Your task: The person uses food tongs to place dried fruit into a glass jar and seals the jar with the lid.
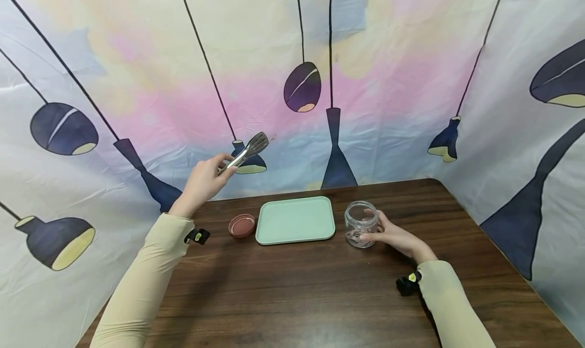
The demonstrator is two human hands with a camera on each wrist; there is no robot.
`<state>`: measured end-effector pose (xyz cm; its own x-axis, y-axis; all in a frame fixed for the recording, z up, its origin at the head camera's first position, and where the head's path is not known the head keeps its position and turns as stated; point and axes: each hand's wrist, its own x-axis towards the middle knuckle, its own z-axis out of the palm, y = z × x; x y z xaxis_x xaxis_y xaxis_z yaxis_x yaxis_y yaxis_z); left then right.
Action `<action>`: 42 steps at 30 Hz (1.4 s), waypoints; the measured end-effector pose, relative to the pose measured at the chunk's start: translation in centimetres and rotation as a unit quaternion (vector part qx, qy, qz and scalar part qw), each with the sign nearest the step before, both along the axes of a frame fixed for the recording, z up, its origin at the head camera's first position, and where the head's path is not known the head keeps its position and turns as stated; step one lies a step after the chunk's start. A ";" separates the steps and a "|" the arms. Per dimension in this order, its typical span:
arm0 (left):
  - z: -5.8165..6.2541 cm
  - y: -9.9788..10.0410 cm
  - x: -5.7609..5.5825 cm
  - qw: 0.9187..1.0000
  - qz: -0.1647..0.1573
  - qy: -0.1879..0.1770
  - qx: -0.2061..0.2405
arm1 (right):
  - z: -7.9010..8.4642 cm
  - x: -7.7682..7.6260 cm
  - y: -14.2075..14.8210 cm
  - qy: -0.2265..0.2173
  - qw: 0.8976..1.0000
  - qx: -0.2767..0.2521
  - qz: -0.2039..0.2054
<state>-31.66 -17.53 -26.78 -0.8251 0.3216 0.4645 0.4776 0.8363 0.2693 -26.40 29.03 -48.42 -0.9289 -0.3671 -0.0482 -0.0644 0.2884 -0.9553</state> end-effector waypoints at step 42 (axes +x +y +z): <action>2.3 10.6 4.6 0.957 -0.230 -0.042 -0.173 | -0.2 -0.3 0.0 -0.019 1.000 -0.007 -0.005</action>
